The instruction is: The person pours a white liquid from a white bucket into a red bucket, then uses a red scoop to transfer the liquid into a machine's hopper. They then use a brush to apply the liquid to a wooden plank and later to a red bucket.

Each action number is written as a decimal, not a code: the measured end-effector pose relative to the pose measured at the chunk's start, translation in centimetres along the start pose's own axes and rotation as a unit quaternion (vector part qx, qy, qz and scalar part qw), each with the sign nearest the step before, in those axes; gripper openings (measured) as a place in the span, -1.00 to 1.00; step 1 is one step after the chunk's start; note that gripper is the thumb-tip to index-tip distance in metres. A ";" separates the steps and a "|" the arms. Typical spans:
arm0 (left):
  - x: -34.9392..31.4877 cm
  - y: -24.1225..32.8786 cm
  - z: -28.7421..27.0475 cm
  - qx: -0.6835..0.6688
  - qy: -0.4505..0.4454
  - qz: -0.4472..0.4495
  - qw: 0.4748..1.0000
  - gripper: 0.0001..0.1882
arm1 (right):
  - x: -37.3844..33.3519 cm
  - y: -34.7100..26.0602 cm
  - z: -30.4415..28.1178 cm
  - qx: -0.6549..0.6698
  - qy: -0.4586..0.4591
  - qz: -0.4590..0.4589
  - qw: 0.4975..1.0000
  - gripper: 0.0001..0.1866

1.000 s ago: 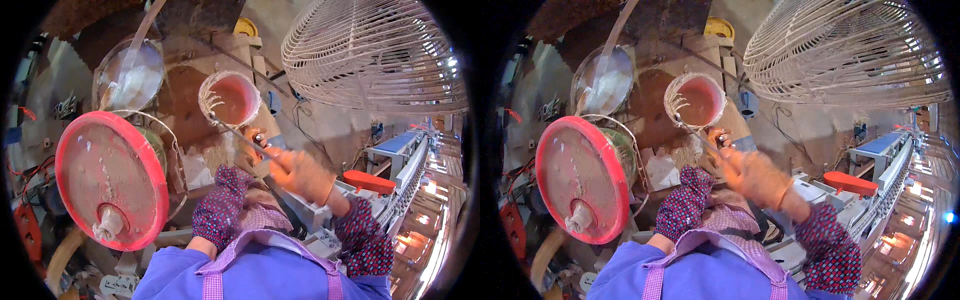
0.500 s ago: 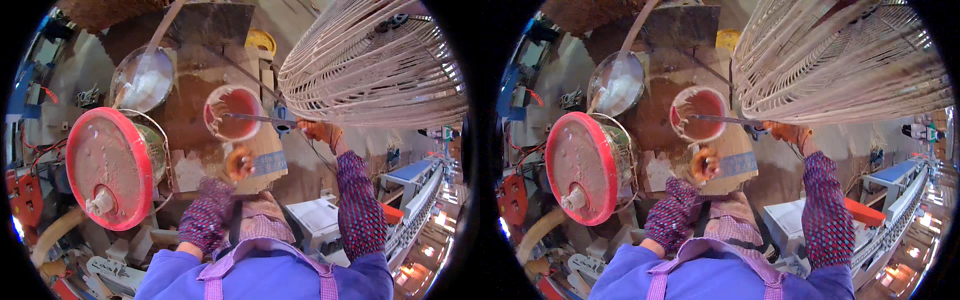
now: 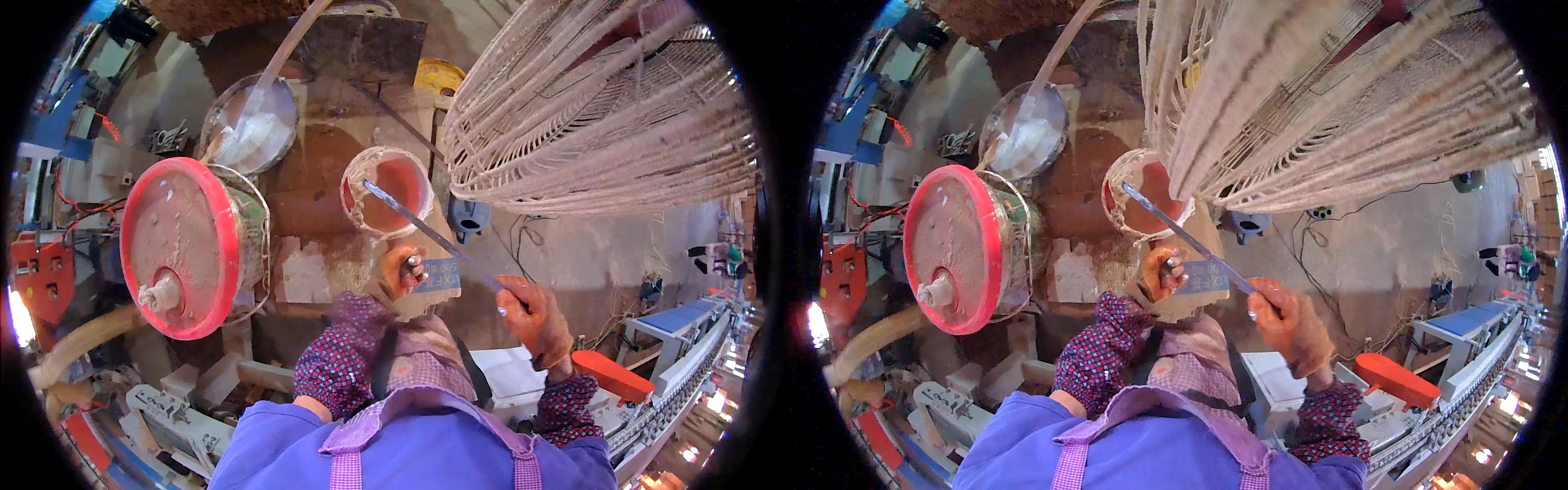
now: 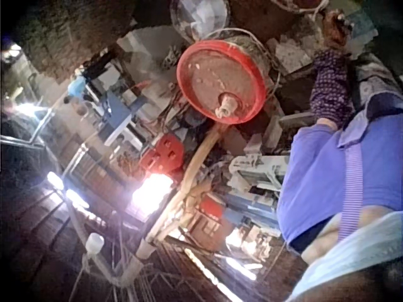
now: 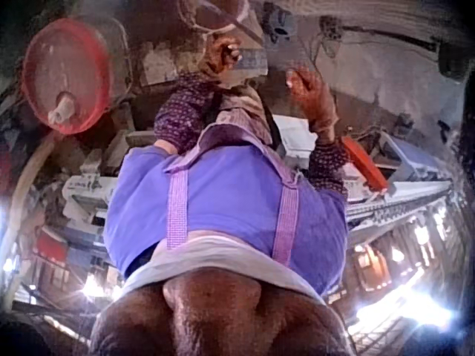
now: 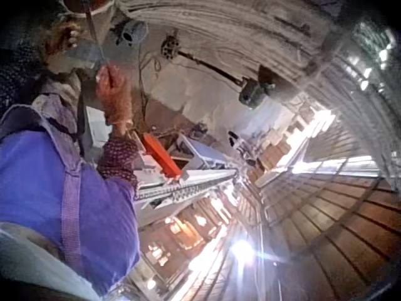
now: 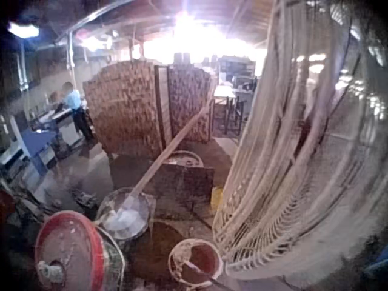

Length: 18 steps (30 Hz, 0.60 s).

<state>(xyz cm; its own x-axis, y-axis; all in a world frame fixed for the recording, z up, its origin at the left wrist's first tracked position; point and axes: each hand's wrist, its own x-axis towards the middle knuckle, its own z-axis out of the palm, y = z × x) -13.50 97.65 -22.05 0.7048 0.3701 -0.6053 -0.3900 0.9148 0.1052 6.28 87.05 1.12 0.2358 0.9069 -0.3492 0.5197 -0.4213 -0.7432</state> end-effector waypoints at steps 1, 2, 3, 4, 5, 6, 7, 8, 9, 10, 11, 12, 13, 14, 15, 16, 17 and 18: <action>-0.1 -0.1 0.4 -0.013 0.013 0.009 1.000 -0.82 | -0.1 -0.8 0.7 0.034 0.001 0.044 0.998 -0.74; -0.1 -0.1 1.0 -0.020 0.025 0.012 0.999 -0.81 | 0.1 -0.6 1.2 0.010 -0.009 0.032 0.999 -0.75; -0.2 0.0 1.6 -0.028 0.037 0.015 0.999 -0.80 | 0.0 -0.7 1.5 0.026 -0.017 0.044 0.999 -0.74; -0.3 0.0 1.8 -0.035 0.049 0.018 0.998 -0.78 | -0.1 -0.9 1.7 0.042 -0.026 0.057 0.997 -0.74; 0.1 0.0 1.5 -0.033 0.039 0.011 0.999 -0.77 | -0.2 -1.3 1.9 0.053 -0.030 0.072 0.996 -0.74; 0.6 0.0 0.8 -0.030 0.029 0.004 0.999 -0.75 | -0.2 -1.2 2.4 0.041 -0.029 0.051 0.997 -0.74; 0.9 0.1 0.3 -0.027 0.019 -0.004 0.999 -0.73 | -0.1 -0.6 3.2 0.028 -0.028 0.030 0.999 -0.73; 0.4 0.2 1.8 0.017 0.065 0.029 0.997 -0.71 | -0.1 -0.2 3.5 0.013 -0.027 0.010 0.999 -0.73; 0.4 0.3 1.9 0.019 0.055 0.028 0.998 -0.70 | -0.2 -0.4 3.8 -0.016 -0.024 -0.009 1.000 -0.72; 0.2 0.4 1.9 0.022 0.044 0.027 0.998 -0.70 | -0.3 -0.7 4.2 -0.045 -0.020 -0.029 0.998 -0.72; 0.1 0.5 1.8 0.023 0.034 0.025 0.999 -0.69 | -0.4 -1.1 4.6 -0.075 -0.019 -0.047 0.996 -0.71; 0.5 0.6 1.5 0.020 0.015 0.021 0.999 -0.69 | -0.5 -1.5 5.2 -0.072 -0.005 -0.049 0.996 -0.71; 1.2 0.6 1.0 0.018 -0.004 0.017 1.000 -0.69 | -0.5 -2.1 5.9 -0.068 0.009 -0.052 0.996 -0.71; 1.2 0.9 1.2 0.016 -0.020 0.014 1.000 -0.69 | -0.5 -2.6 6.9 -0.063 0.020 -0.055 0.996 -0.70; 1.0 1.0 1.5 -0.020 0.025 0.015 0.999 -0.70 | -0.7 -3.0 8.4 -0.079 0.029 -0.068 0.994 -0.70; 0.7 0.8 3.5 -0.054 0.064 0.007 0.996 -0.71 | -1.3 -2.7 10.0 -0.099 0.047 -0.073 0.991 -0.70; 0.5 0.7 5.1 -0.086 0.105 -0.002 0.991 -0.72 | -1.7 -2.7 11.5 -0.119 0.064 -0.078 0.988 -0.70; 0.4 0.9 5.7 -0.102 0.119 -0.011 0.988 -0.74 | -2.0 -3.3 12.9 -0.088 0.091 -0.071 0.989 -0.70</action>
<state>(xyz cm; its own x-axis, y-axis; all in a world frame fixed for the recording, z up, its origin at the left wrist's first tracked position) -10.21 99.55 -17.68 0.5650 0.2797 -0.7762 -0.5047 0.8614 -0.0571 -6.45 86.49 -3.09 0.2868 0.9494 -0.1278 0.6899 -0.2973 -0.6601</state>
